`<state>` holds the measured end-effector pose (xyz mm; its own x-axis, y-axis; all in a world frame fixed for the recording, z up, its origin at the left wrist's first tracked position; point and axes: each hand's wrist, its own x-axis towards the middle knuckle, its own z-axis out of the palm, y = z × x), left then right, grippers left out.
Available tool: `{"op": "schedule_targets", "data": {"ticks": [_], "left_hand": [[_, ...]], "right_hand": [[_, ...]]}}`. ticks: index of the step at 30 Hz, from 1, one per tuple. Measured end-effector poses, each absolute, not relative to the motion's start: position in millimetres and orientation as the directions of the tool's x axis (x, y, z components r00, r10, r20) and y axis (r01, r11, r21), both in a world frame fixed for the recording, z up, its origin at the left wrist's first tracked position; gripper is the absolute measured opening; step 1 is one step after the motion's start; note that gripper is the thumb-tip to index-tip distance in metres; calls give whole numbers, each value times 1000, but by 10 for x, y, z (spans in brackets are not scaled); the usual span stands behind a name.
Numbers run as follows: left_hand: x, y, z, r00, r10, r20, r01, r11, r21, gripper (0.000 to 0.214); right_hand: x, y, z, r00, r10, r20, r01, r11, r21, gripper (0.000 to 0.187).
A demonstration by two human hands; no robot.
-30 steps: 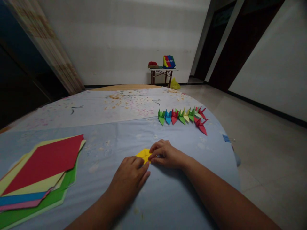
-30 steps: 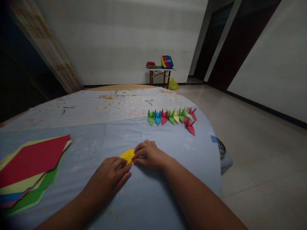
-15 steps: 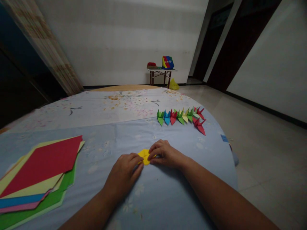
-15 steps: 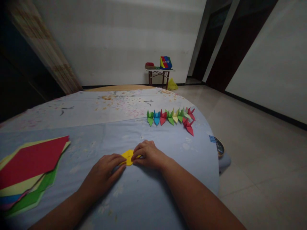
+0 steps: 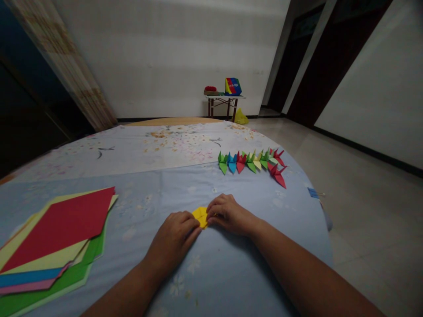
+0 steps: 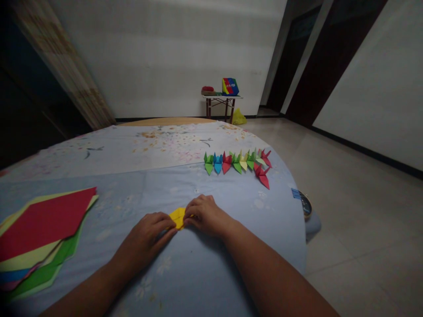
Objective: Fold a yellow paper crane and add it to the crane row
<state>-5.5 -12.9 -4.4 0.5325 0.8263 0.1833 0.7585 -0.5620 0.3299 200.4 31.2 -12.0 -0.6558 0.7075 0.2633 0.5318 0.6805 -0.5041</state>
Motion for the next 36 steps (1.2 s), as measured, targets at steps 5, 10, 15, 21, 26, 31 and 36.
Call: {"op": "schedule_targets", "data": {"ticks": [5, 10, 15, 21, 26, 31, 36], "left_hand": [[-43, -126, -39, 512, 840, 179, 756, -540, 371, 20], [-39, -132, -35, 509, 842, 178, 755, -536, 378, 19], [-39, -136, -46, 507, 841, 190, 750, -539, 383, 17], [-31, -121, -68, 504, 838, 209, 749, -545, 377, 20], [-28, -133, -66, 500, 838, 216, 745, -544, 386, 19], [-21, -122, -92, 469, 856, 218, 745, -516, 424, 19], [3, -102, -111, 405, 887, 221, 727, -459, 511, 20]], "right_hand": [[2017, 287, -89, -669, 697, 256, 523, 688, -503, 11], [2017, 285, -85, -670, 696, 257, 515, 686, -514, 15], [1989, 306, -128, -657, 705, 268, 530, 684, -501, 15], [1955, 300, -127, -642, 723, 255, 560, 669, -489, 12], [1917, 282, -119, -622, 750, 226, 590, 638, -495, 8], [1897, 275, -134, -599, 767, 231, 606, 622, -496, 7], [1911, 273, -127, -598, 764, 244, 572, 619, -538, 9]]}}
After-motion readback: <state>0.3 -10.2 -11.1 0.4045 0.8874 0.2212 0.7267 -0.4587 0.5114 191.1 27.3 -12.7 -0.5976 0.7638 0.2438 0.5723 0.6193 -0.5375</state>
